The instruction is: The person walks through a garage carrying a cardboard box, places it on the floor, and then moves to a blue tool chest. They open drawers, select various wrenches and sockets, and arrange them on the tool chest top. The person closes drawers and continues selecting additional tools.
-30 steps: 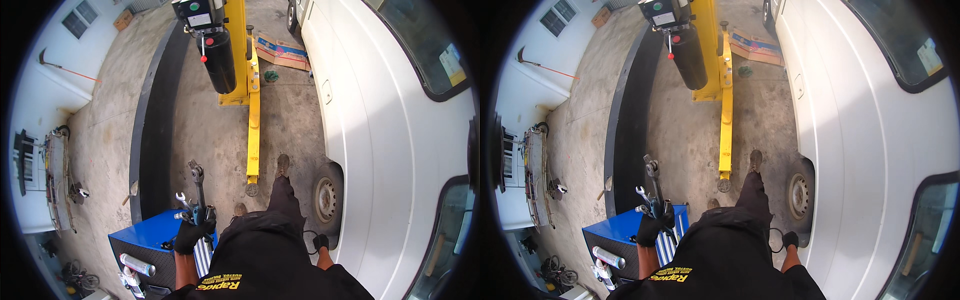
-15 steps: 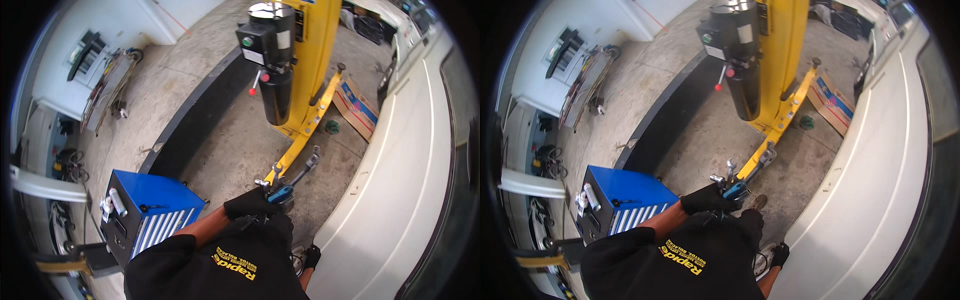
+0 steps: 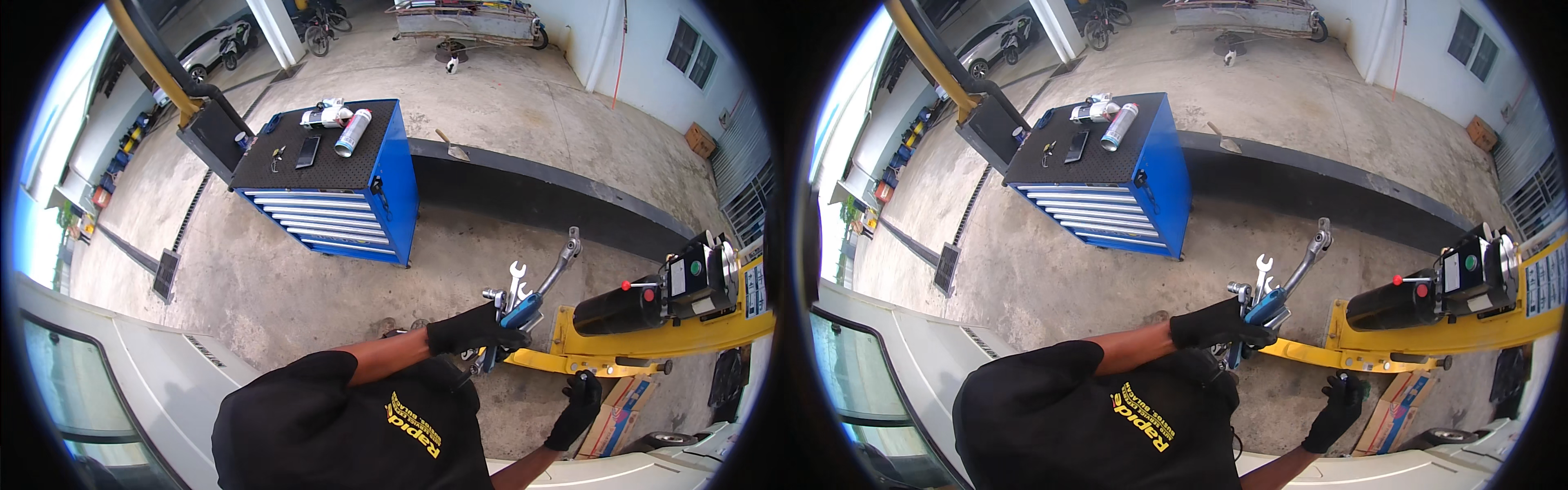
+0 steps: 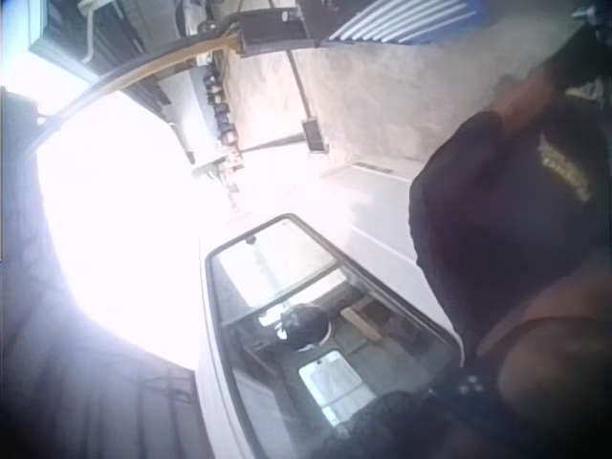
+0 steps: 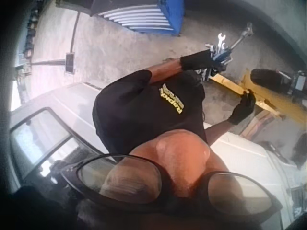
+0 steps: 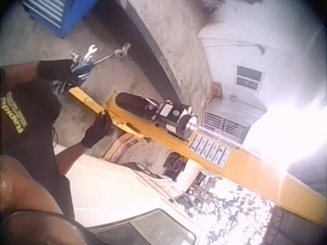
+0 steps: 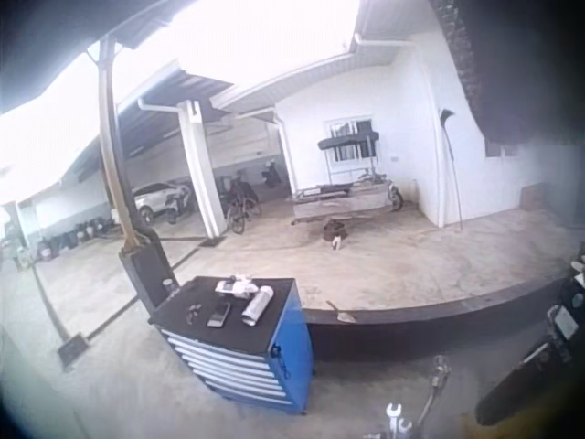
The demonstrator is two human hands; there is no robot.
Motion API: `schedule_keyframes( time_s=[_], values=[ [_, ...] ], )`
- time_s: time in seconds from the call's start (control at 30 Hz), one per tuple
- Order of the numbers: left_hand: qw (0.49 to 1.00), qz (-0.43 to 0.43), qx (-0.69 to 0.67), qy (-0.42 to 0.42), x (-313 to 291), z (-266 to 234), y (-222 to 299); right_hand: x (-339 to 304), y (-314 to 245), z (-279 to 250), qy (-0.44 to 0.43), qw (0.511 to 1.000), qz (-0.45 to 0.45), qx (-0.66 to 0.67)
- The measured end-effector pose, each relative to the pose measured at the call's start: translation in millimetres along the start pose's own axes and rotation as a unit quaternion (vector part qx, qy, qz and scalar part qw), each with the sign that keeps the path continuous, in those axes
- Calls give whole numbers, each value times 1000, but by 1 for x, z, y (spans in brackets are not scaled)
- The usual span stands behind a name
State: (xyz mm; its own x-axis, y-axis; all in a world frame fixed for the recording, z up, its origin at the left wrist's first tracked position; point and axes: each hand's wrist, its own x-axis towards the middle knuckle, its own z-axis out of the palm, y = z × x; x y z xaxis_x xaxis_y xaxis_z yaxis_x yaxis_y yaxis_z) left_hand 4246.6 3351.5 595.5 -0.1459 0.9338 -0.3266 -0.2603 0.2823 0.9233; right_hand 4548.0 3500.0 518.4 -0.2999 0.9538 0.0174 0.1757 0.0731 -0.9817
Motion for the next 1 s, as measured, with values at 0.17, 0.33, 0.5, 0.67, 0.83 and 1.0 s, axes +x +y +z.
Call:
schedule_keyframes(
  time_s=[0.17,0.33,0.5,0.67,0.83,1.0],
  values=[
    [986,98,-111,74,-64,-83,-3,-14,-118,175,-166,965,-198,-47],
    [972,109,-154,139,-144,-191,-15,-68,-178,342,-317,941,-37,113],
    [914,166,-193,315,-241,-287,-20,-126,-209,490,-454,877,-140,67],
    [840,190,-224,456,-326,-345,-31,-182,-240,588,-550,795,-248,69],
    [774,241,-292,508,-366,-385,-57,-199,-255,664,-622,695,-354,64],
    [727,228,-342,550,-380,-438,-63,-203,-263,739,-653,659,-369,62]
  ],
)
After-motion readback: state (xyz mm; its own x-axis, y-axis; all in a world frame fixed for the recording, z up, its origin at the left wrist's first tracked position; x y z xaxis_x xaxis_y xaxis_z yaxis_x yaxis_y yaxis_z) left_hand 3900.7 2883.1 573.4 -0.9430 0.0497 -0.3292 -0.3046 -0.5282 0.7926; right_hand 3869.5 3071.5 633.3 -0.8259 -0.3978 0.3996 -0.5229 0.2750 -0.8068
